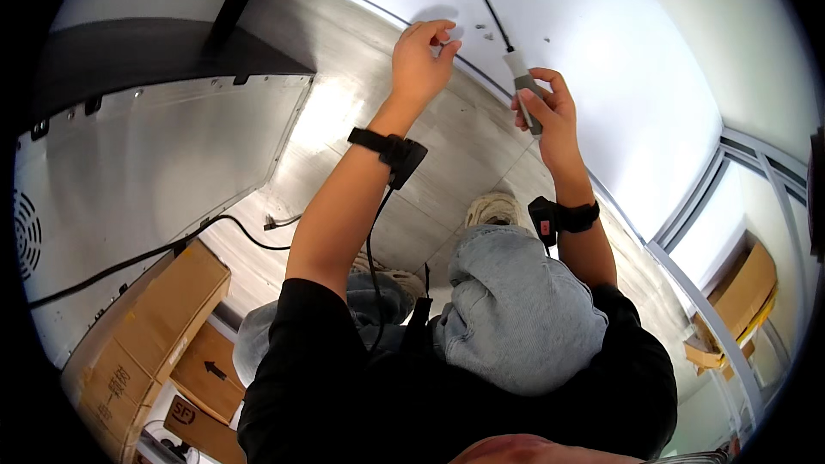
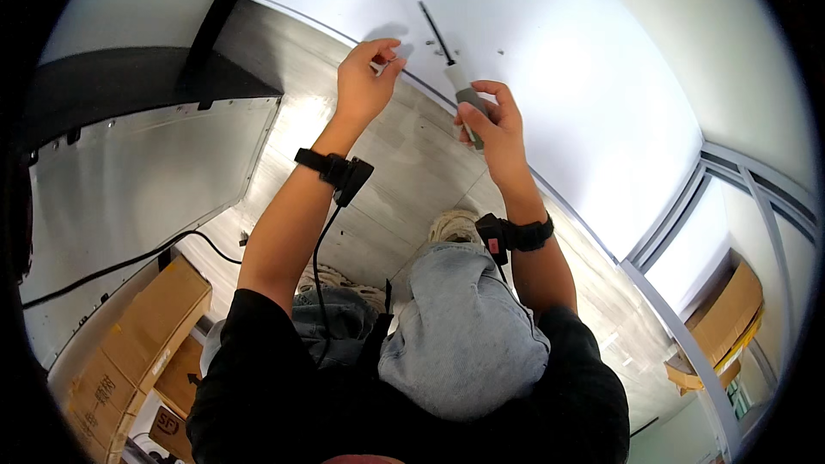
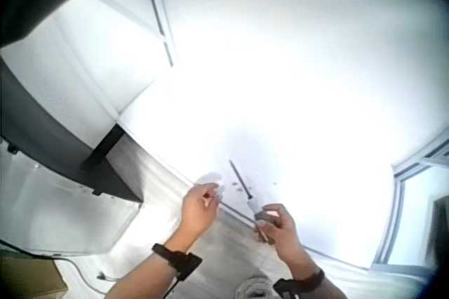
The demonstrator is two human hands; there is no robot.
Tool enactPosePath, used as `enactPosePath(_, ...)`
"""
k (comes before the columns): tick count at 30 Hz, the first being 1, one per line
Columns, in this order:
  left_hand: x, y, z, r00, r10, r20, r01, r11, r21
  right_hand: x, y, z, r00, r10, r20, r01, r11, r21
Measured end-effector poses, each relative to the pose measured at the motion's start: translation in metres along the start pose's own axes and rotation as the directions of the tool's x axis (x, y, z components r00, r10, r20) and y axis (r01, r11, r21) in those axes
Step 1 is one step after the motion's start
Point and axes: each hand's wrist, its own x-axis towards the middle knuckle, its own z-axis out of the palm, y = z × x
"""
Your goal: The person uses a screwdriver to fasten screws into the underside of a white appliance, then positions a black plastic cover and secures it with additional screws. The person remains kneeling on the floor throughout the task.
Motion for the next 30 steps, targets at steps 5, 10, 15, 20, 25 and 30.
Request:
enactPosePath(5,0.02,0.001,0.041,0.986,0.168,-0.018,-0.162,0.969,0.188,-0.005,0.003,-0.039,0.99,-0.052,-0.128,0.06,0.996,0.06)
enactPosePath(10,0.028,-0.002,0.049,0.982,0.182,-0.043,-0.162,0.944,0.287,-0.008,0.007,-0.042,0.991,-0.041,-0.128,0.054,0.994,0.096)
enactPosePath(15,0.027,-0.001,0.044,0.999,0.006,-0.044,-0.002,0.995,0.097,-0.007,0.008,-0.039,0.997,-0.063,-0.053,0.066,0.996,0.054)
enactPosePath(20,0.022,0.008,0.005,0.845,-0.42,0.331,0.475,0.308,-0.824,-0.007,0.005,-0.038,0.987,-0.11,0.115,0.127,0.98,-0.152)
enactPosePath(25,-0.004,0.0,-0.03,0.875,-0.309,0.371,0.4,0.032,-0.916,-0.003,0.001,-0.017,0.97,-0.082,0.229,0.142,0.955,-0.26)
enactPosePath(30,-0.029,-0.002,-0.059,0.876,-0.405,0.262,0.322,0.085,-0.943,0.004,0.002,0.01,0.939,-0.128,0.318,0.232,0.921,-0.314)
